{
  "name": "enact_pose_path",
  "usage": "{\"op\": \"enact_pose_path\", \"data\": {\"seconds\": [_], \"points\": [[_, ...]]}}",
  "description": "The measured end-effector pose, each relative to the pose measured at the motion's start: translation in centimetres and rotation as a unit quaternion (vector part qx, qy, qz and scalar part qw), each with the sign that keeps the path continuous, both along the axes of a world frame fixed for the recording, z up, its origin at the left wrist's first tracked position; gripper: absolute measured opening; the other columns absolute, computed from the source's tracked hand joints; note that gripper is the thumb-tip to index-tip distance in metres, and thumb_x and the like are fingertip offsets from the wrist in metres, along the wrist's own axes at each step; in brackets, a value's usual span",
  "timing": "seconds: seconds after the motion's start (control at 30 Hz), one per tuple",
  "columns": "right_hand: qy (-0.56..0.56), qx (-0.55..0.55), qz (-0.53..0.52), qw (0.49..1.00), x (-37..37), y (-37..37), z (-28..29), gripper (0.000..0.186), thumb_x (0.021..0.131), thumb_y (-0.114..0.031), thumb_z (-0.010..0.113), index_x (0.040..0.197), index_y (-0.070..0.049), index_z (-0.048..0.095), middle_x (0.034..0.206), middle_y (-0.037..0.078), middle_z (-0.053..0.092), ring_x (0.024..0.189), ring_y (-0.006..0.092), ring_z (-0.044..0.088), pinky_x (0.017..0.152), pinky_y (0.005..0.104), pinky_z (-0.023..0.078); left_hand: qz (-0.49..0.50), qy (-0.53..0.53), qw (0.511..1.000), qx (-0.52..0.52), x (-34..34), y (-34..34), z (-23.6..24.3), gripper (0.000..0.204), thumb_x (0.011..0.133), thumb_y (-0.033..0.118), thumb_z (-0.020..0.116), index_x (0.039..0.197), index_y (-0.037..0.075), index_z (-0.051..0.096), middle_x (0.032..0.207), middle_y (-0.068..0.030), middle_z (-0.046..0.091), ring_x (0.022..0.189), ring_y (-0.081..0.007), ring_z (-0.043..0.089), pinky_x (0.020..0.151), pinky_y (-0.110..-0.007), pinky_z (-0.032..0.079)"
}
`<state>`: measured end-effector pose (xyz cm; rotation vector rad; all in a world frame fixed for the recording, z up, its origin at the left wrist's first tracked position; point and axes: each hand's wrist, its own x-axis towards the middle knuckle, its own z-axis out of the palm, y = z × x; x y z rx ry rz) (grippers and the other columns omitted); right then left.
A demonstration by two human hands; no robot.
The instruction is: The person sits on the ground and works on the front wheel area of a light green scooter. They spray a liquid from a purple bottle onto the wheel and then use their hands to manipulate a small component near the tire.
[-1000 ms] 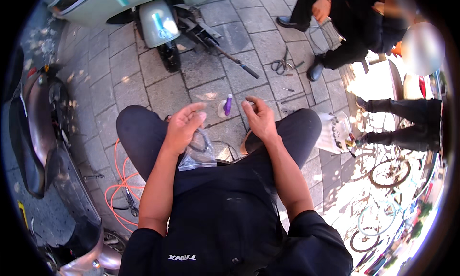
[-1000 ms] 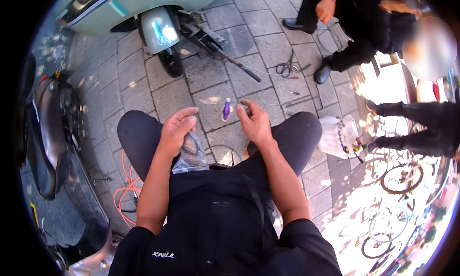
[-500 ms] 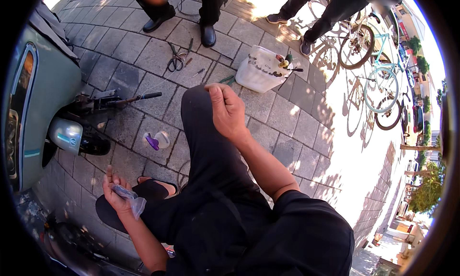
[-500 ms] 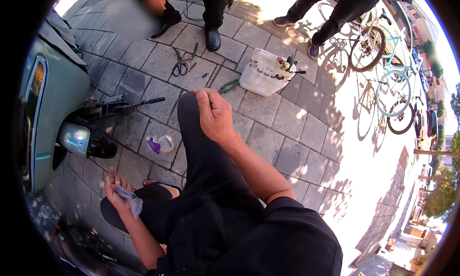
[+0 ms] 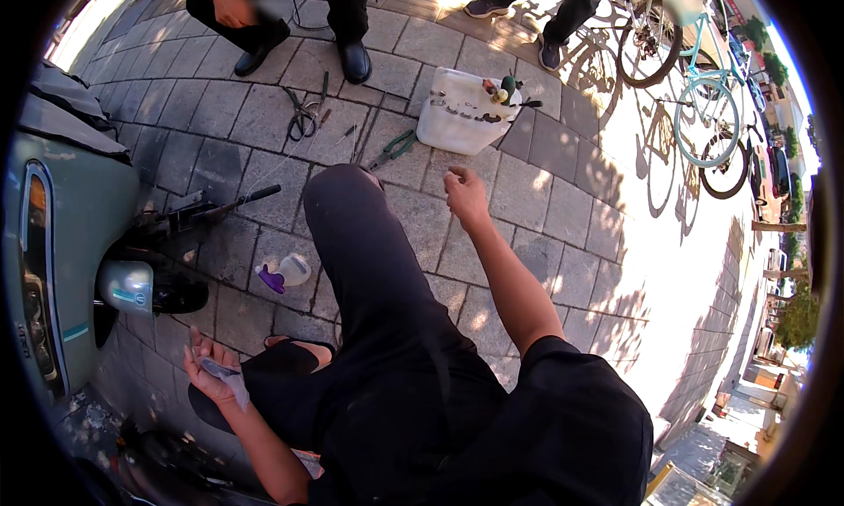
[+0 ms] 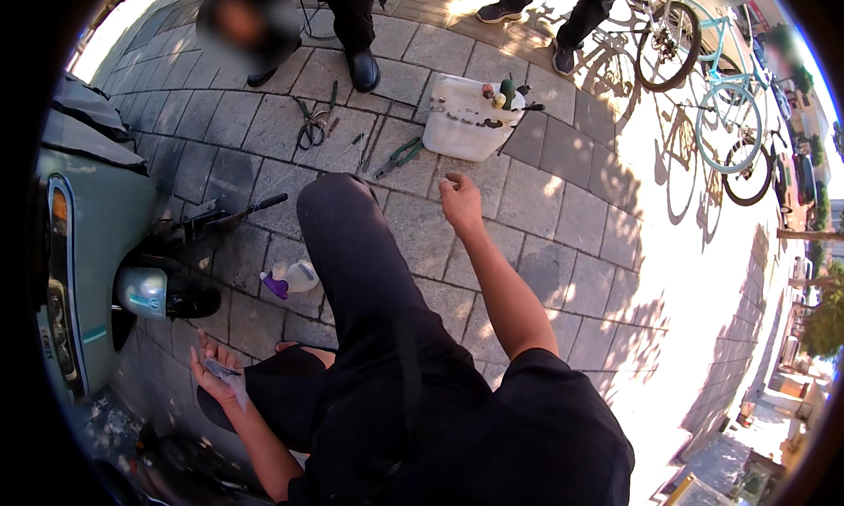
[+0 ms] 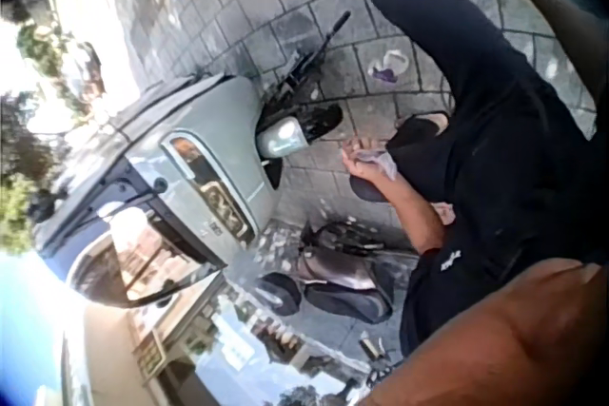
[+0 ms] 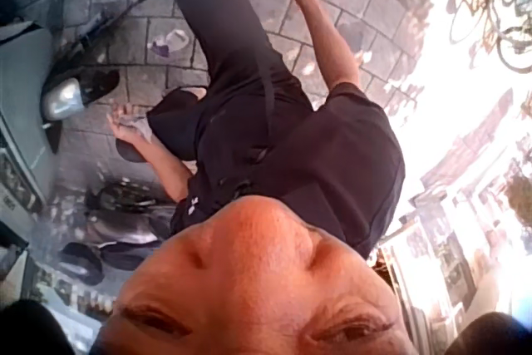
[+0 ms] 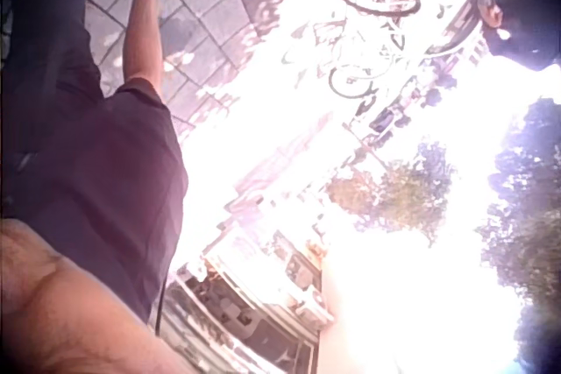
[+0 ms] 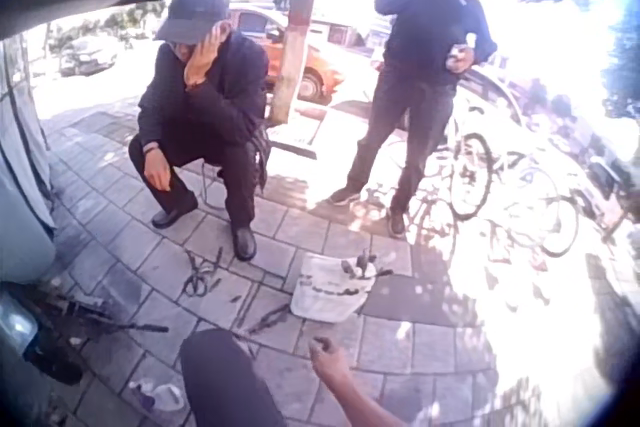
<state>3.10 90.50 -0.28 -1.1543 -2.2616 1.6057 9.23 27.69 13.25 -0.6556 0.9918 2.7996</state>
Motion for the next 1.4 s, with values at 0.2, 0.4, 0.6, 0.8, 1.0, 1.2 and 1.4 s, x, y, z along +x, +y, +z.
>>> {"op": "enact_pose_path", "data": {"seconds": [0.2, 0.4, 0.6, 0.8, 1.0, 1.2, 1.4], "points": [[-0.015, 0.077, -0.022, 0.997, -3.8, 6.6, -0.4, 0.045, 0.099, -0.029, 0.069, 0.13, 0.003, 0.072, 0.11, 0.024, 0.079, 0.107, 0.0393, 0.076, 0.098, 0.0466, 0.057, -0.008, -0.01, 1.0, 0.016, -1.3, -0.5, -1.2, 0.048, 0.111, 0.041, 0.059, 0.141, 0.005, 0.068, 0.082, 0.0029, 0.058, 0.057, -0.0072, 0.034, 0.05, -0.027, 0.028], [-0.035, 0.302, 0.072, 0.95, -10.8, 9.9, 2.3, 0.042, 0.101, -0.032, 0.063, 0.129, -0.001, 0.072, 0.114, 0.03, 0.076, 0.11, 0.0484, 0.072, 0.099, 0.0533, 0.057, 0.03, -0.037, 0.999, -0.016, 0.3, 0.0, -0.9, 0.046, 0.109, 0.042, 0.06, 0.136, 0.006, 0.071, 0.079, 0.0042, 0.057, 0.056, -0.0082, 0.035, 0.049, -0.028, 0.027], [-0.19, 0.553, 0.334, 0.739, -16.0, 18.9, -2.4, 0.032, 0.105, -0.029, 0.057, 0.108, -0.001, 0.073, 0.107, 0.024, 0.078, 0.105, 0.0416, 0.076, 0.092, 0.0527, 0.061, 0.074, -0.095, 0.992, -0.043, -1.6, 1.4, 0.2, 0.042, 0.102, 0.042, 0.066, 0.127, 0.008, 0.072, 0.078, 0.0024, 0.056, 0.061, -0.0166, 0.049, 0.052, -0.034, 0.04], [-0.194, 0.516, 0.302, 0.778, -17.6, 19.6, -4.0, 0.032, 0.103, -0.027, 0.062, 0.109, 0.003, 0.072, 0.109, 0.03, 0.077, 0.107, 0.0481, 0.074, 0.091, 0.056, 0.06, 0.143, -0.112, 0.976, -0.117, 0.4, 2.4, 1.4, 0.043, 0.102, 0.039, 0.065, 0.129, 0.006, 0.071, 0.078, -0.0007, 0.057, 0.062, -0.0176, 0.052, 0.051, -0.035, 0.043], [-0.223, 0.478, 0.234, 0.817, -15.2, 11.8, 4.4, 0.042, 0.102, -0.034, 0.057, 0.114, 0.004, 0.072, 0.12, 0.033, 0.074, 0.114, 0.0497, 0.072, 0.096, 0.0593, 0.056, 0.138, -0.105, 0.98, -0.101, 2.6, 2.4, 1.5, 0.046, 0.101, 0.038, 0.066, 0.134, 0.005, 0.068, 0.079, -0.0006, 0.057, 0.063, -0.0173, 0.053, 0.053, -0.033, 0.046], [0.054, 0.482, 0.213, 0.848, -13.4, 7.3, 11.9, 0.04, 0.108, -0.035, 0.058, 0.106, 0.003, 0.071, 0.102, 0.027, 0.076, 0.093, 0.0446, 0.074, 0.08, 0.0533, 0.056, 0.084, -0.107, 0.978, -0.16, 1.9, 2.8, 1.3, 0.042, 0.103, 0.035, 0.071, 0.133, 0.005, 0.07, 0.079, 0.002, 0.058, 0.068, -0.0108, 0.055, 0.055, -0.03, 0.046], [0.249, 0.108, 0.344, 0.899, -5.6, -18.6, 23.9, 0.02, 0.11, -0.024, 0.07, 0.105, -0.006, 0.074, 0.079, -0.004, 0.064, 0.062, 0.003, 0.05, 0.055, 0.0235, 0.041, -0.077, 0.033, 0.935, -0.345, -0.1, 8.1, 4.9, 0.039, 0.108, 0.037, 0.071, 0.128, 0.003, 0.077, 0.087, 0.0025, 0.069, 0.078, -0.0042, 0.06, 0.061, -0.023, 0.046]]}}
